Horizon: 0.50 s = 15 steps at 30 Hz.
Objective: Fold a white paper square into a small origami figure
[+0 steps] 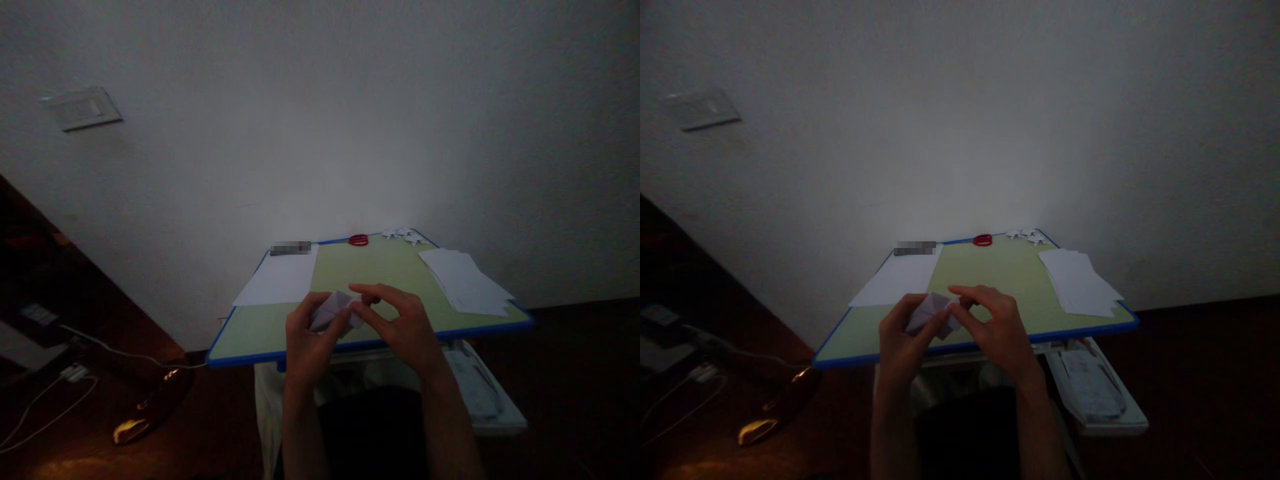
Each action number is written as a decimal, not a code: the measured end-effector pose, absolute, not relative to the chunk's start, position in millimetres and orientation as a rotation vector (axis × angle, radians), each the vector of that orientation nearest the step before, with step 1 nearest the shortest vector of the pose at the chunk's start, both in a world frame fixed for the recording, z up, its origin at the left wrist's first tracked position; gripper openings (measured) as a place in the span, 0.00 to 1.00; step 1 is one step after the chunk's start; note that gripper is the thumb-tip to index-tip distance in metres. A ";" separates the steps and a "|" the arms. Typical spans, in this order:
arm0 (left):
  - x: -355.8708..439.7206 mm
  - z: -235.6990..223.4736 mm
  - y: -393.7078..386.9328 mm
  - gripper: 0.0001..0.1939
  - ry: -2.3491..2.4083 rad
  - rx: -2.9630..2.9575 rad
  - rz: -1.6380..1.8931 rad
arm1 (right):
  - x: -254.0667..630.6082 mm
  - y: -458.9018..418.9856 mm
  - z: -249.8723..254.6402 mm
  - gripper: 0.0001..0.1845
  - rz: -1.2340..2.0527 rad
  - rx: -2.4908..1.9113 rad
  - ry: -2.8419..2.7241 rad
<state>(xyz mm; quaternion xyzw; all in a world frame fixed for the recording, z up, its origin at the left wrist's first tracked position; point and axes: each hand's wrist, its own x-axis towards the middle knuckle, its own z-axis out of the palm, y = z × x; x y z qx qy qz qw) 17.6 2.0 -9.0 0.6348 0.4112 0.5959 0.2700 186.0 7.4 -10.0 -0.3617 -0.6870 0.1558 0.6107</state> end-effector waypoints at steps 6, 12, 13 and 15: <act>19.6 -8.9 2.2 0.10 1.133 1.684 1.616 | 187.3 7.2 -11.0 0.15 0.331 -0.863 -1.538; 19.5 -8.9 4.3 0.11 1.123 1.684 1.635 | 186.5 9.2 -11.9 0.18 0.345 -0.854 -1.547; 19.4 -9.0 4.8 0.11 1.123 1.678 1.637 | 186.0 9.7 -11.8 0.17 0.339 -0.851 -1.540; 19.5 -9.5 6.0 0.11 1.125 1.662 1.653 | 185.6 10.9 -11.7 0.18 0.331 -0.841 -1.525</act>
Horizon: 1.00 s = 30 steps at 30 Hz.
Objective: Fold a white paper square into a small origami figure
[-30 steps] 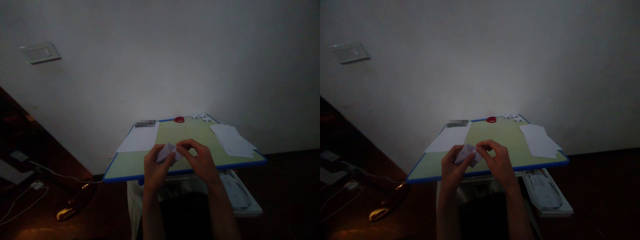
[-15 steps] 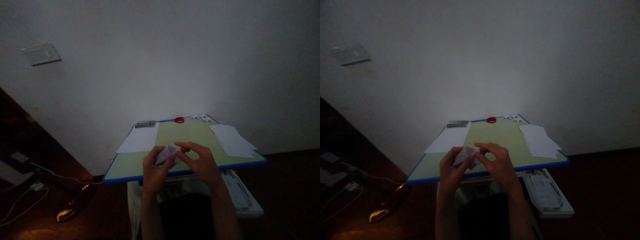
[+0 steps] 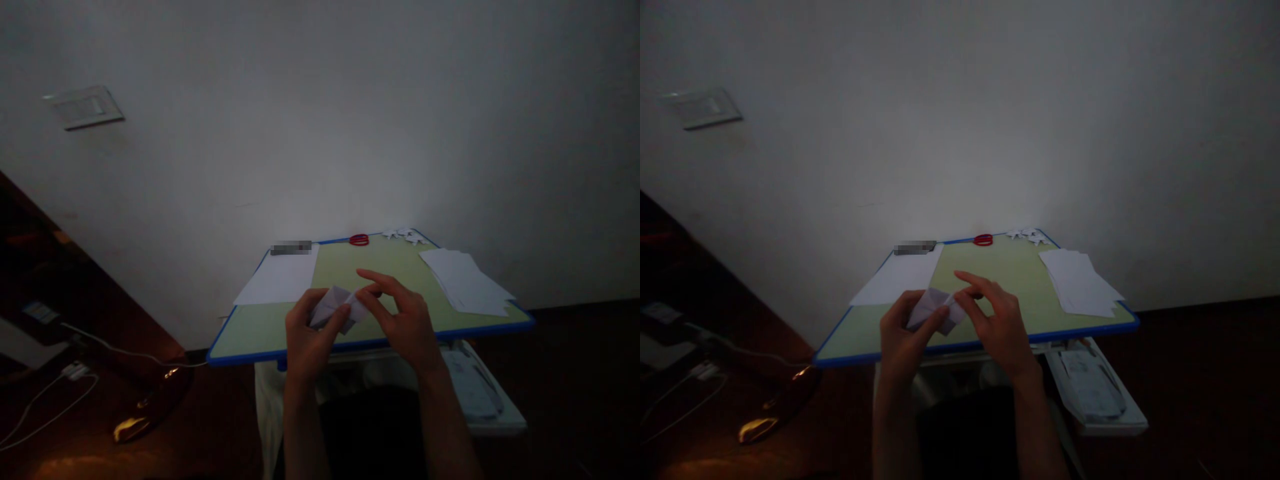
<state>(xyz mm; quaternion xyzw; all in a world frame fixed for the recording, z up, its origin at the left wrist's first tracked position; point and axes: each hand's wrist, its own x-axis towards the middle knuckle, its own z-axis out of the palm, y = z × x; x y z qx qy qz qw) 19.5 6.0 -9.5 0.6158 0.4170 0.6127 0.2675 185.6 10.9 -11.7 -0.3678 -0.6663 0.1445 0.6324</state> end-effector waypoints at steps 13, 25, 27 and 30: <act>19.6 -20.1 21.0 0.13 1.071 1.585 1.649 | 185.7 23.1 -17.0 0.12 0.355 -0.775 -1.589; 20.1 -42.8 50.8 0.14 1.126 1.449 1.625 | 171.5 63.1 -49.9 0.14 0.586 -0.812 -1.486; 20.1 -42.7 50.8 0.14 1.127 1.451 1.624 | 171.7 63.7 -50.3 0.13 0.620 -0.822 -1.487; 19.9 -43.5 51.2 0.14 1.119 1.456 1.617 | 170.6 66.2 -52.7 0.09 0.645 -0.862 -1.469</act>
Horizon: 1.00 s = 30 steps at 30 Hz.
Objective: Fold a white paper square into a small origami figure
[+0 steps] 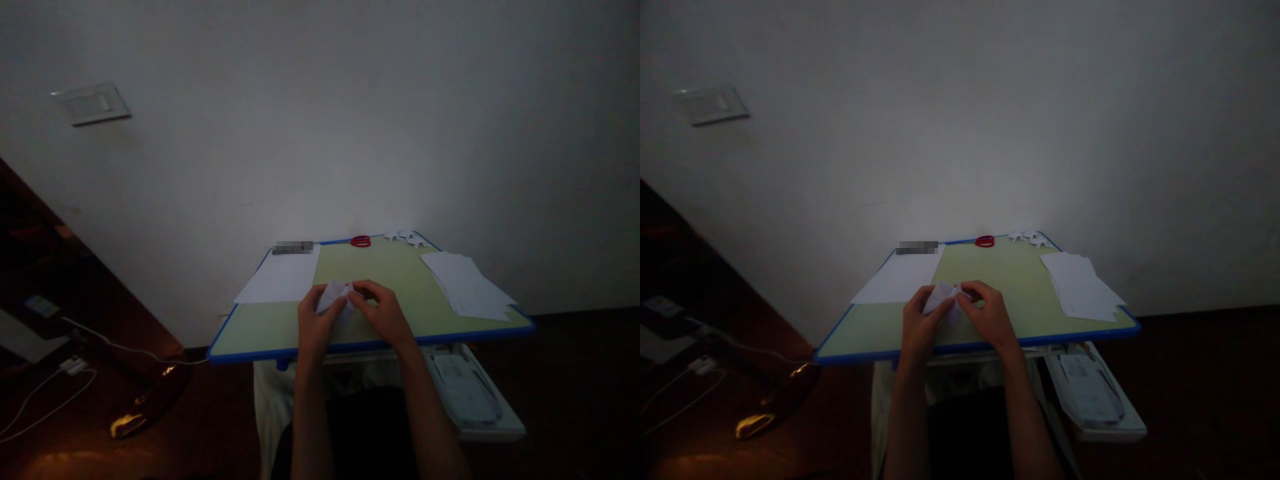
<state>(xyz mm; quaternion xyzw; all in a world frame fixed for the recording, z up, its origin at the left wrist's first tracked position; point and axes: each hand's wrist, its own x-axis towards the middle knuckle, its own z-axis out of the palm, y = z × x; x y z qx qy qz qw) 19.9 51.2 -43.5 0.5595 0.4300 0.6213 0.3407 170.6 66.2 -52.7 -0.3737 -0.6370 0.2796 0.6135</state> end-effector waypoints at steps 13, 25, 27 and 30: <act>19.7 -44.7 50.4 0.13 1.107 1.493 1.591 | 173.0 65.4 -52.3 0.06 0.475 -0.896 -1.545; 20.0 -43.4 47.9 0.12 1.113 1.500 1.598 | 173.7 66.4 -52.2 0.12 0.506 -0.910 -1.565; 20.0 -43.4 48.5 0.13 1.110 1.481 1.605 | 172.7 66.8 -52.2 0.12 0.541 -0.911 -1.552; 20.0 -43.4 50.9 0.14 1.117 1.410 1.647 | 170.3 65.9 -50.1 0.12 0.596 -0.898 -1.502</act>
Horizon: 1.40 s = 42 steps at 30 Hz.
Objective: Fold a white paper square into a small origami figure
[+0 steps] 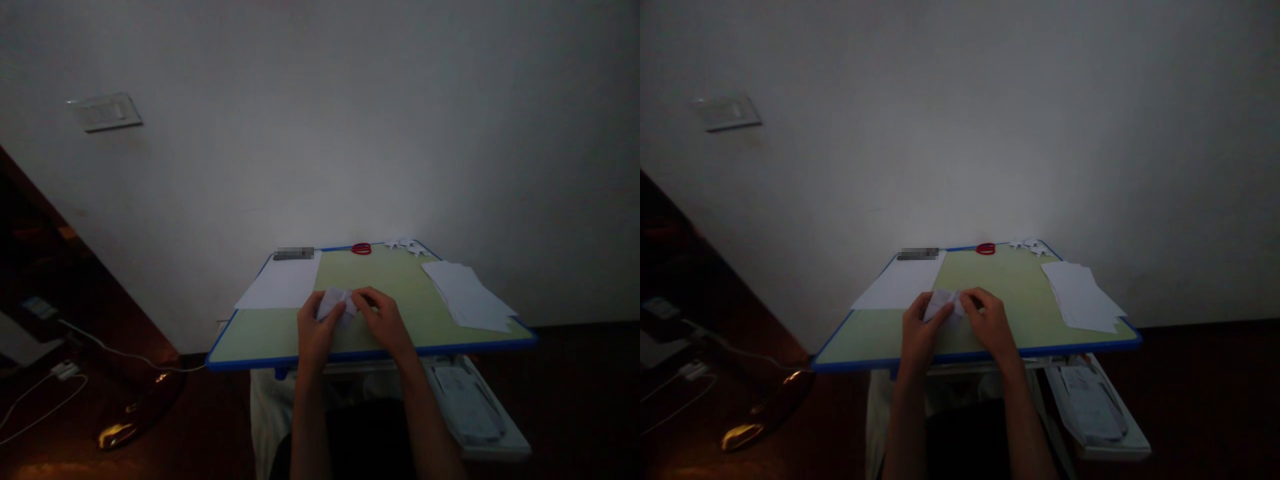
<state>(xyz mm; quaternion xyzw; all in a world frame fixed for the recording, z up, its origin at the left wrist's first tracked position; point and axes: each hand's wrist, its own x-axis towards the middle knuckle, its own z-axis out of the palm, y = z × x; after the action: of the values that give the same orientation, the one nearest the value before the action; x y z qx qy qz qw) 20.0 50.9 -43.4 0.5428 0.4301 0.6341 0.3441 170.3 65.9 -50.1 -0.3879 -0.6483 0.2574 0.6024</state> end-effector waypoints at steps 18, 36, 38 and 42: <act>23.0 -42.2 52.9 0.20 1.080 1.361 1.610 | 168.0 67.1 -49.8 0.09 0.298 -0.844 -1.507; 21.9 -40.6 53.0 0.12 1.113 1.395 1.671 | 168.8 62.4 -43.6 0.05 0.410 -0.773 -1.592; 21.7 -40.7 52.6 0.13 1.113 1.380 1.687 | 168.5 60.3 -42.1 0.05 0.400 -0.770 -1.599; 21.6 -40.3 51.3 0.12 1.109 1.410 1.669 | 168.4 58.9 -42.1 0.04 0.390 -0.790 -1.598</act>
<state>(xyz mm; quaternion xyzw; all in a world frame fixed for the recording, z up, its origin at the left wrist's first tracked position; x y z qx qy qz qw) 21.6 51.3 -40.3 0.5413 0.4257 0.6410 0.3389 168.4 58.9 -42.1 -0.3426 -0.6927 0.1691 0.6117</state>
